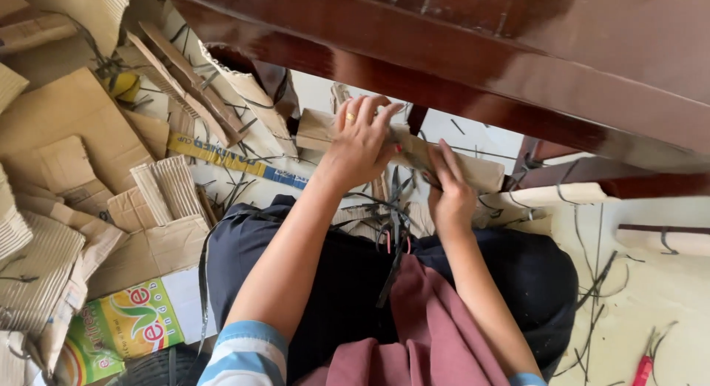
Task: Wrapping the legs of a wooden chair with protective cardboard and securing them with plastic ties.
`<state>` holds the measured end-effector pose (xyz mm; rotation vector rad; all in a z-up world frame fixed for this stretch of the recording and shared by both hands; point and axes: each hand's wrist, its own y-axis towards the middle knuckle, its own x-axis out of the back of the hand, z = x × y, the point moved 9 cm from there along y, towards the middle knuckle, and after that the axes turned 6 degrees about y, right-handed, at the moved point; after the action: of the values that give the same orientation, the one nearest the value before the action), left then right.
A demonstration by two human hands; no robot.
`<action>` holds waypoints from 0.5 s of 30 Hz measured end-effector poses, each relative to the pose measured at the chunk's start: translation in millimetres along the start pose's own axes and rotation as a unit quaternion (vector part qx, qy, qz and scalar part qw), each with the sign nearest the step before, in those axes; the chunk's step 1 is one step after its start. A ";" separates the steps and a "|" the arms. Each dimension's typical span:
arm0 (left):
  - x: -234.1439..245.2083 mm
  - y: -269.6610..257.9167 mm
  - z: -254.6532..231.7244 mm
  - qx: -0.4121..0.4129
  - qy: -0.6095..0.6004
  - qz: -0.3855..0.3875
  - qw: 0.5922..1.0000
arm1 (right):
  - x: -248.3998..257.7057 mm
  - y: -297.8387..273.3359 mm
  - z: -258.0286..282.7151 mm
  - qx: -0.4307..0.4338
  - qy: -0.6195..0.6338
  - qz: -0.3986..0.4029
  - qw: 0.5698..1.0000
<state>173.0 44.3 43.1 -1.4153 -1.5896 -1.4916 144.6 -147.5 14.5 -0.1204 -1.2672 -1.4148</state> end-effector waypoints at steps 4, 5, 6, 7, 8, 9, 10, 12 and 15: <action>-9.1 -18.3 10.3 0.024 -0.075 0.065 0.995 | 1.9 7.7 -1.3 -0.062 0.075 0.056 0.994; -19.8 -24.6 18.8 0.045 -0.063 0.097 0.992 | 2.4 8.4 -0.6 -0.066 0.071 0.057 0.994; -29.1 -30.1 27.2 0.066 -0.049 0.128 0.988 | 3.5 10.3 0.2 -0.068 0.067 0.057 0.994; -32.8 -30.4 26.8 0.066 -0.048 0.127 0.988 | 4.3 9.7 0.2 -0.067 0.067 0.057 0.994; -36.8 -29.5 28.1 0.074 -0.053 0.130 0.987 | 3.4 10.2 -1.7 -0.077 0.073 0.061 0.992; -40.2 -28.8 28.9 0.081 -0.058 0.133 0.986 | 3.3 10.5 -3.4 -0.086 0.079 0.066 0.991; -47.6 -27.6 29.5 0.080 -0.057 0.131 0.987 | 2.2 10.0 -7.0 -0.085 0.079 0.064 0.991; -60.7 -24.2 32.9 0.088 0.003 0.125 0.988 | -3.1 8.2 -17.0 -0.100 0.099 0.080 0.987; -73.9 -25.0 37.2 0.088 0.035 0.143 0.985 | -13.9 1.8 -21.4 -0.137 0.063 0.141 0.978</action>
<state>182.5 59.3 -41.5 -1.4056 -1.3711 -1.1911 162.6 -153.3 -2.7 -0.3766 -0.9061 -1.3196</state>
